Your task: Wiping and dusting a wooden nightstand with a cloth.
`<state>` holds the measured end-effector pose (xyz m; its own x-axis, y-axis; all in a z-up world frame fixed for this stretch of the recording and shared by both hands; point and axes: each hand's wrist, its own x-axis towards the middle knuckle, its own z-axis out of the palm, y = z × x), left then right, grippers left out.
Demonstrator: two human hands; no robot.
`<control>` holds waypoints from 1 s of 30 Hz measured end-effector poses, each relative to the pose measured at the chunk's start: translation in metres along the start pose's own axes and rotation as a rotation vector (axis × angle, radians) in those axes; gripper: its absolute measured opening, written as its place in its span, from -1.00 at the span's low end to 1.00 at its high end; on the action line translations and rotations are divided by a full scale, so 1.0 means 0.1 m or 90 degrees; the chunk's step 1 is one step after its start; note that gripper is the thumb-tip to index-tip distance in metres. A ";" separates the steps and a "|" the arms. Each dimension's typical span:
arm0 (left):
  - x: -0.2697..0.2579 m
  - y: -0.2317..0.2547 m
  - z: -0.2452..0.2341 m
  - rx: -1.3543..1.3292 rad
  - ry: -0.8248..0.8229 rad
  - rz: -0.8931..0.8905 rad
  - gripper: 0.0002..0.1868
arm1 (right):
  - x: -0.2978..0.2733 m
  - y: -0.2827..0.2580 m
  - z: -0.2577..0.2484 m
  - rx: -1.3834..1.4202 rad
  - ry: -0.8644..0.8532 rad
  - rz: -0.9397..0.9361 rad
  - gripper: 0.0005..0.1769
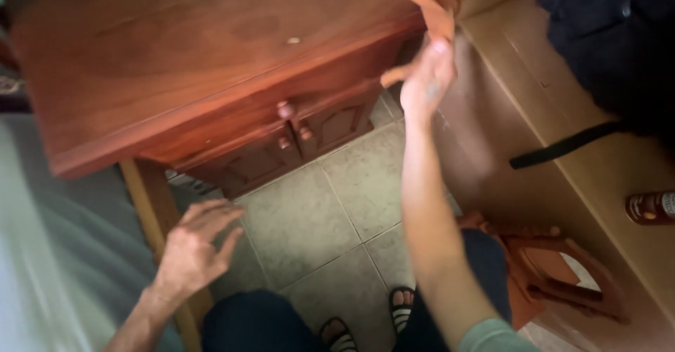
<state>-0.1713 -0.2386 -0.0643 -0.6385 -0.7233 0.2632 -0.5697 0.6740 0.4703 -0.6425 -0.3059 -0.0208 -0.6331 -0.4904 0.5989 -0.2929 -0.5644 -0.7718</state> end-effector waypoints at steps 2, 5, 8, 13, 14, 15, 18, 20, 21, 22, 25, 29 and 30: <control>0.41 0.41 0.08 0.035 0.007 0.053 -0.50 | -0.19 0.79 -0.52 0.068 0.175 0.149 -0.02; 0.95 0.60 0.53 0.143 0.076 0.133 -0.39 | -0.69 1.52 -0.88 0.153 0.364 0.346 0.22; 1.41 0.56 1.15 0.246 0.156 0.118 -0.25 | -1.38 1.87 -0.99 0.221 0.417 0.443 -0.02; 1.75 0.43 1.83 0.350 0.217 -0.006 -0.06 | -1.96 2.14 -1.03 0.340 0.526 0.625 -0.26; 1.77 0.42 1.89 0.345 0.231 -0.020 -0.08 | -1.88 1.85 -0.91 0.334 0.476 0.659 -0.20; 1.79 0.41 1.94 0.339 0.245 -0.034 -0.11 | -1.79 1.56 -0.78 0.329 0.426 0.692 -0.13; 1.95 0.39 1.96 0.327 0.290 -0.059 -0.17 | -1.67 1.47 -0.66 0.099 0.383 0.657 -0.41; 1.92 0.24 2.16 0.305 0.300 -0.036 -0.27 | -1.91 1.93 -0.78 0.110 0.314 0.626 -0.34; 1.91 0.16 2.25 0.280 0.311 -0.009 -0.34 | -2.02 2.16 -0.82 0.121 0.248 0.590 -0.26; 1.89 0.29 2.21 0.284 0.313 -0.011 -0.34 | -1.92 2.00 -0.65 0.124 0.244 0.592 -0.26; 1.76 0.56 2.18 0.270 0.279 0.019 -0.42 | -2.04 2.06 -0.44 0.119 0.281 0.615 -0.24; 1.86 0.58 2.04 0.009 0.247 -0.055 -0.56 | -2.29 2.53 -0.29 0.058 0.192 0.531 -0.39; 1.83 0.67 2.01 -0.136 0.221 -0.115 -0.52 | -2.28 2.27 -0.28 0.004 0.167 0.469 -0.51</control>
<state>-0.4304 -0.2958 -0.1539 -0.3061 -0.8590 0.4104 -0.5134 0.5120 0.6887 -0.5845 -0.3039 -0.3389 -0.8113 -0.5680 -0.1381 0.2722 -0.1580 -0.9492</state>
